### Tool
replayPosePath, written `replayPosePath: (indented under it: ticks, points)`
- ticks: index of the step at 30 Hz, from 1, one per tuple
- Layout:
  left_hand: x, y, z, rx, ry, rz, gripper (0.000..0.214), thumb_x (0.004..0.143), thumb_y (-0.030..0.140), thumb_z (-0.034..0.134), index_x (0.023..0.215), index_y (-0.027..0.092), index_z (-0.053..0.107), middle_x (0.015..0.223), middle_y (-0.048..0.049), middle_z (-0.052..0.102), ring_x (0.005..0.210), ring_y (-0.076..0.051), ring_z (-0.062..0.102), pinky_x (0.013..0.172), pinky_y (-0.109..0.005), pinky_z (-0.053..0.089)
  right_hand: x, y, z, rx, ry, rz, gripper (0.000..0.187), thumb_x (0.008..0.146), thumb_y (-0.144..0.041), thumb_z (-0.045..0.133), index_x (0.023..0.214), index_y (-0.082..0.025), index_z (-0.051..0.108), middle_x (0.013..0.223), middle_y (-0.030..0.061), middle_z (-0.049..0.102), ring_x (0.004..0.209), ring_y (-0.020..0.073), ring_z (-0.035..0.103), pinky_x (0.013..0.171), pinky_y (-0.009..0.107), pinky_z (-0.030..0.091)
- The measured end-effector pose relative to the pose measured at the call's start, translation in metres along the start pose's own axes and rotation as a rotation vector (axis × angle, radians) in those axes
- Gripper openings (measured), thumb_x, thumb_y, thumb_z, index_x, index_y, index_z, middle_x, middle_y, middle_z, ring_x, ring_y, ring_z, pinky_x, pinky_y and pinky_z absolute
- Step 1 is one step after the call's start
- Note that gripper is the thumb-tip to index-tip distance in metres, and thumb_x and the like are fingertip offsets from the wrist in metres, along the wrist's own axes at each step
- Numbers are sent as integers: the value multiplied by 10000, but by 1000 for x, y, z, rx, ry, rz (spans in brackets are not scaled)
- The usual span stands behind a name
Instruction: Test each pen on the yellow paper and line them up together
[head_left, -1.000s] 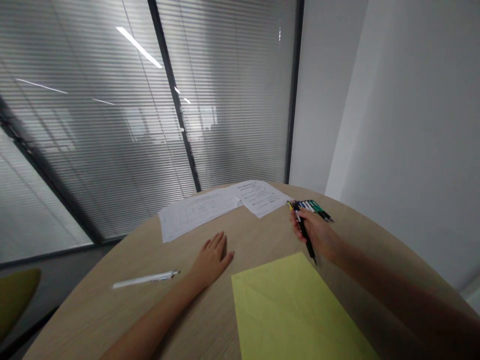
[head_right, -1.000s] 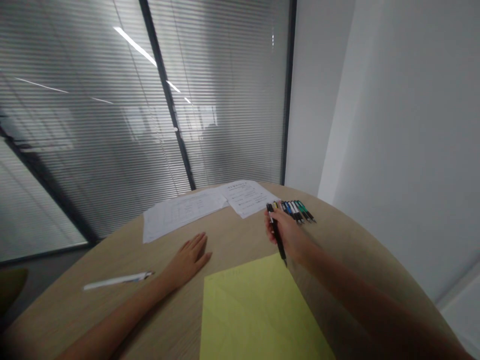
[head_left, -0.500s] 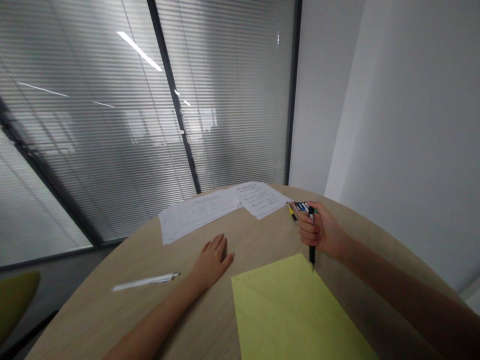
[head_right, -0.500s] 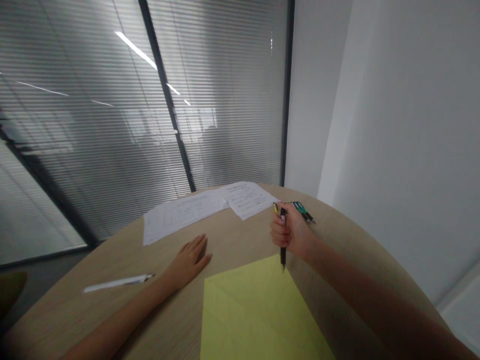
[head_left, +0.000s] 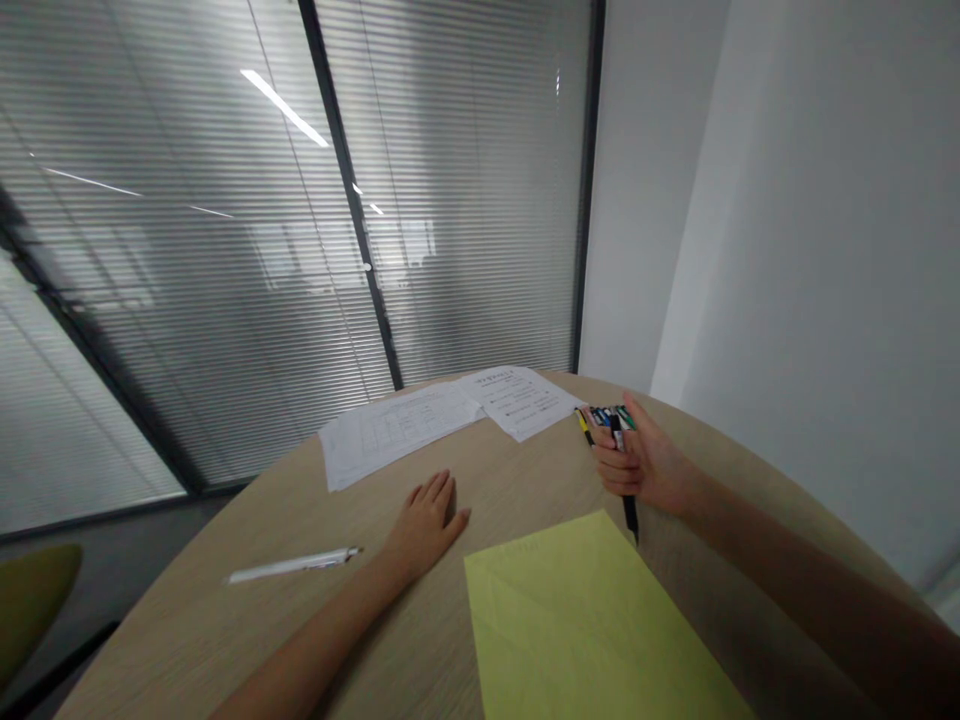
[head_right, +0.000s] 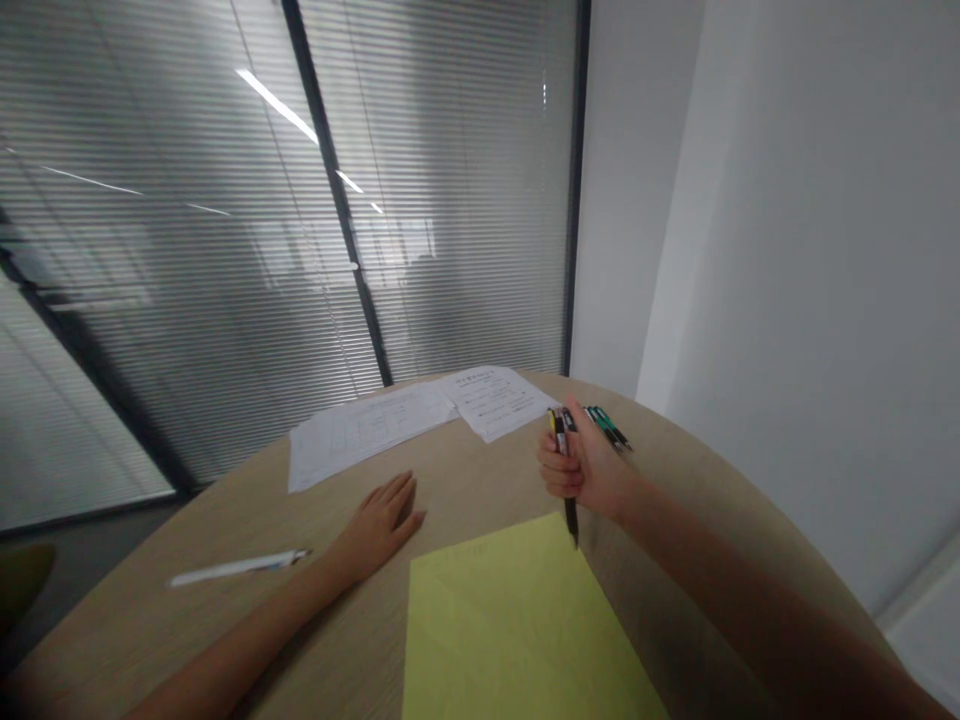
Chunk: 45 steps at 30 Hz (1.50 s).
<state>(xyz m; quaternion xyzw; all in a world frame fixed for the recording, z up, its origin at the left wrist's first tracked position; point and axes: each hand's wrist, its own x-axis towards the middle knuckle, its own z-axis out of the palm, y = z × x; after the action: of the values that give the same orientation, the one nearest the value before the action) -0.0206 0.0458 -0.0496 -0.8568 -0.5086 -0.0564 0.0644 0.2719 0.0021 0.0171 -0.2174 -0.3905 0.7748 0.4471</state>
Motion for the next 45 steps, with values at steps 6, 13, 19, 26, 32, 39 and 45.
replayPosePath:
  ticks: [6, 13, 19, 26, 32, 39, 45]
  points:
    - [0, 0, -1, -35, 12, 2, 564, 827, 389, 313, 1235, 5, 379, 1316, -189, 335, 1216, -251, 301, 985, -393, 245, -2, -1, 13, -123, 61, -26, 243, 735, -410, 502, 684, -186, 422, 457, -81, 398, 287, 21, 198, 275, 134, 123]
    - [0, 0, 0, -48, 7, 5, 570, 829, 391, 310, 1238, 0, 374, 1316, -196, 336, 1219, -253, 294, 991, -391, 230, 0, 5, 9, -159, 124, -79, 108, 733, -223, 520, 680, -174, 439, 488, -82, 436, 262, -8, 170, 256, 122, 82]
    - [1, 1, 1, -53, 7, -2, 569, 831, 393, 315, 1242, 3, 369, 1314, -194, 341, 1218, -254, 296, 989, -395, 228, 6, 10, 3, -78, 274, -147, 168, 741, -278, 430, 681, -151, 524, 536, -5, 543, 375, 56, 444, 344, 159, 335]
    - [0, 2, 0, -87, 63, -10, 483, 810, 360, 382, 1191, 69, 444, 1290, -170, 393, 1181, -250, 355, 964, -385, 264, 10, 20, 1, -242, 353, -81, 477, 761, -554, 336, 582, -157, 530, 385, -26, 452, 308, 65, 385, 316, 183, 266]
    - [-1, 17, -22, -265, 172, 8, 258, 771, 306, 456, 918, 154, 604, 971, -94, 616, 919, -222, 540, 834, -350, 370, 15, 36, 8, -476, 345, -87, 563, 583, -724, 409, 516, -170, 478, 275, -73, 325, 242, 39, 248, 287, 181, 141]
    - [-10, 55, -41, -653, 219, 177, 184, 748, 299, 488, 813, 168, 600, 702, -22, 561, 703, -165, 517, 654, -256, 391, 15, 66, 12, -747, 270, -193, 377, 652, -544, 521, 666, -169, 484, 480, -60, 451, 371, 49, 372, 361, 182, 270]
    - [-21, 75, -51, -902, 40, 60, 297, 769, 368, 414, 593, 168, 547, 523, 22, 471, 512, -126, 436, 485, -213, 307, 0, 65, 24, -1455, 215, -607, 61, 785, -204, 456, 809, -191, 511, 711, 6, 540, 653, 119, 498, 554, 229, 377]
